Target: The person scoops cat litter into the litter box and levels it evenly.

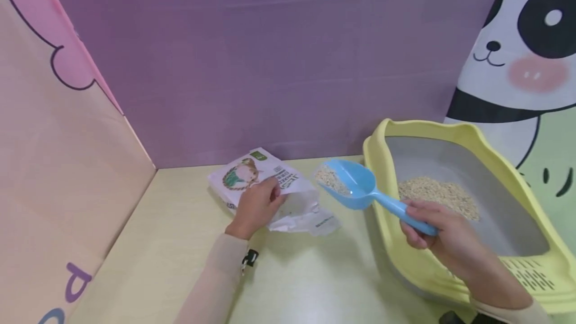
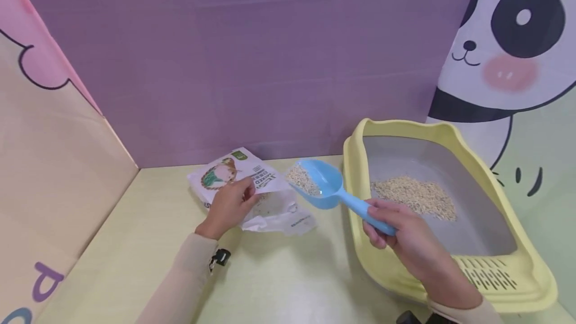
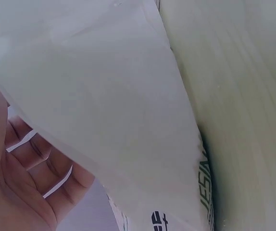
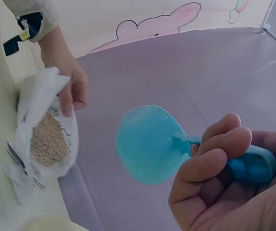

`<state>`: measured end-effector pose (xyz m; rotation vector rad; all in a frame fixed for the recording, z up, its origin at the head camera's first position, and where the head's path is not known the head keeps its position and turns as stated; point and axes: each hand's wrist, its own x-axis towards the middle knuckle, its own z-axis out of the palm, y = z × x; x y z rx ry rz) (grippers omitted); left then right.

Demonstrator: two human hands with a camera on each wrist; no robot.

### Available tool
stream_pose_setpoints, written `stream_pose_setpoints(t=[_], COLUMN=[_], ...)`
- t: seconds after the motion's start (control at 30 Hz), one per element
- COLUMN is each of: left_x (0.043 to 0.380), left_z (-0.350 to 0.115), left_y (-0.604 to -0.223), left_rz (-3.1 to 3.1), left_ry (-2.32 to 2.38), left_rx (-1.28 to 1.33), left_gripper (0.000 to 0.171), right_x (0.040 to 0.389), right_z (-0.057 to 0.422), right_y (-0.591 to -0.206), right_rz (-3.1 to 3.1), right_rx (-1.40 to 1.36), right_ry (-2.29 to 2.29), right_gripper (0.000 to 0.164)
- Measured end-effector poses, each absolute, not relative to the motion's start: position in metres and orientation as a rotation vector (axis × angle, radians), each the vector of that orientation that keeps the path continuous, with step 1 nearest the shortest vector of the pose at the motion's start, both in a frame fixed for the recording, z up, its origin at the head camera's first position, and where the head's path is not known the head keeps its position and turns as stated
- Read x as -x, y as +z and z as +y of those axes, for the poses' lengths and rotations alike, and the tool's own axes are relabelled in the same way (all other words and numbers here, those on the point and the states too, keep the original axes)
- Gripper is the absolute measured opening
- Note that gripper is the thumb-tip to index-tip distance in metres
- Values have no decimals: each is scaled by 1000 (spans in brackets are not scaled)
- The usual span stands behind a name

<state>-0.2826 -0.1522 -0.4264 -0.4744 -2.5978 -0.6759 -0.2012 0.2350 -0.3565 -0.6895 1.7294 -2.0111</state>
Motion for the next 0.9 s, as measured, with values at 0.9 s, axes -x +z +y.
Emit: stream_pose_setpoints(t=[0.9], left_x=[284], left_z=[-151], left_y=[-429], left_rz=[-2620], left_ry=[-680], left_rx=[483], left_gripper=[25], right_x=[245], right_z=[338], right_y=[-311], right_rz=[1622], right_rx=[280], right_ry=[-2509], right_gripper=[31])
